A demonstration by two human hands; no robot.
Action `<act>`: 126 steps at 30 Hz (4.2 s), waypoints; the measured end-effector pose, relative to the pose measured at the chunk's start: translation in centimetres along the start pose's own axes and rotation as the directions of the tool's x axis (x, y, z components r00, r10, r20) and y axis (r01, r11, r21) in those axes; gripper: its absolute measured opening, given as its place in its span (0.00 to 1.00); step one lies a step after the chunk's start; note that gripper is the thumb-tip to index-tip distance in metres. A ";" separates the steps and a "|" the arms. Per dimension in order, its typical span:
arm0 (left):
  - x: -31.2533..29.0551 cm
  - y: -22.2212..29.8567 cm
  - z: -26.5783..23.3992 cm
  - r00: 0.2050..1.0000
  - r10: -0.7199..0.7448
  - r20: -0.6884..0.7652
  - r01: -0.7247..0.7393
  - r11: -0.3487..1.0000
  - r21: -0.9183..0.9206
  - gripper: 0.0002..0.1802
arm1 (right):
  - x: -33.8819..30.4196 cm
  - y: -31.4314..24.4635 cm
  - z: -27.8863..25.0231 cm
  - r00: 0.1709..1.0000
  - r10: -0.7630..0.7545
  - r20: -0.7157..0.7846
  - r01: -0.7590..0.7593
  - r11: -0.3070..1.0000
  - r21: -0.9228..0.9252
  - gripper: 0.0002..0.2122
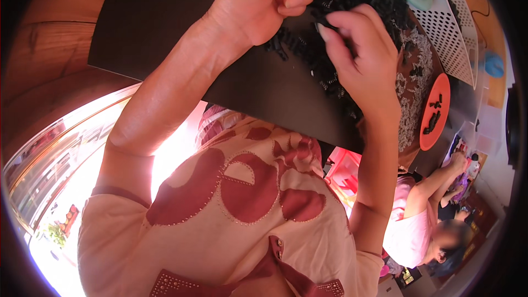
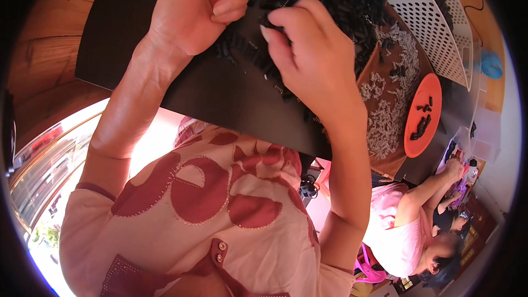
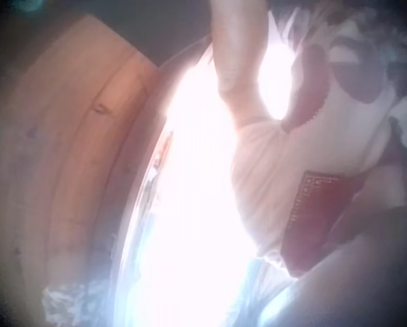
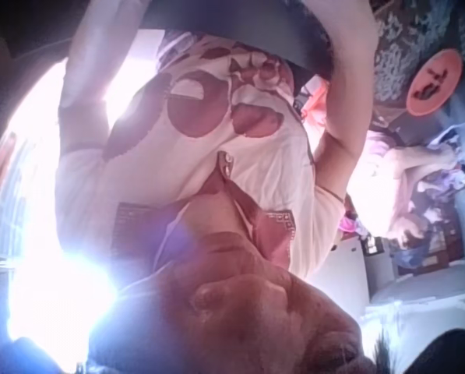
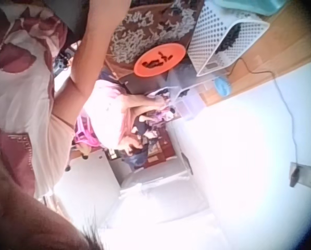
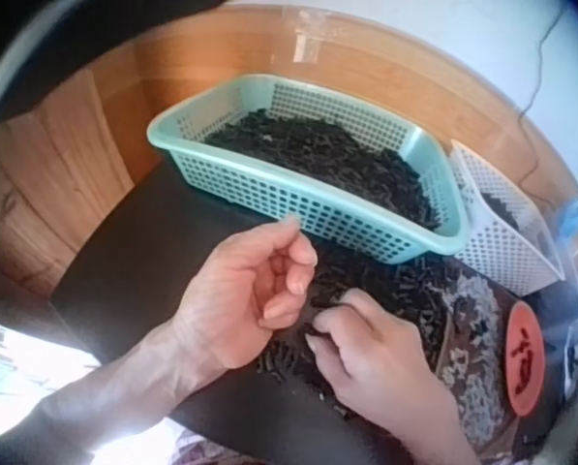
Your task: The person assembles small plastic parts by repeatedly picking up springs and plastic components from the table and fitting them together by hand.
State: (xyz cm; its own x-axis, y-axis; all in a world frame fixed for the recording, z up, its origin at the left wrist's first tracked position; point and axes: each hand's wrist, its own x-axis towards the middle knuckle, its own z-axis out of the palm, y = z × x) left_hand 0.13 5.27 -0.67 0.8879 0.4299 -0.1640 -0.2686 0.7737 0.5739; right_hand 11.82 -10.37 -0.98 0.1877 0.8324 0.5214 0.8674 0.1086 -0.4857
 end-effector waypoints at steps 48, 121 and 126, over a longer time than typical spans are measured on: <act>-1.2 -0.6 2.5 0.995 0.084 0.054 -0.098 0.925 0.368 0.19 | 1.6 -2.9 0.3 0.859 0.218 0.462 -0.042 0.931 -0.362 0.04; -1.3 -2.2 1.8 0.934 -0.287 0.212 0.224 0.934 0.278 0.17 | 0.7 -2.3 -2.2 0.980 0.179 -0.084 -0.158 0.965 0.212 0.04; -1.2 -2.2 1.4 0.915 -0.315 0.252 0.279 0.945 0.168 0.19 | 2.2 -4.5 -1.8 0.871 0.481 -0.097 -0.421 0.834 0.356 0.04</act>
State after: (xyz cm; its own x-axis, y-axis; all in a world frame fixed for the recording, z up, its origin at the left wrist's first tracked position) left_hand 0.20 2.45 -0.59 0.9912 0.0318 -0.1284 0.0570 0.7733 0.6315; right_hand 9.16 -10.05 3.61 0.6255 0.7248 0.2886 0.4802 -0.0661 -0.8747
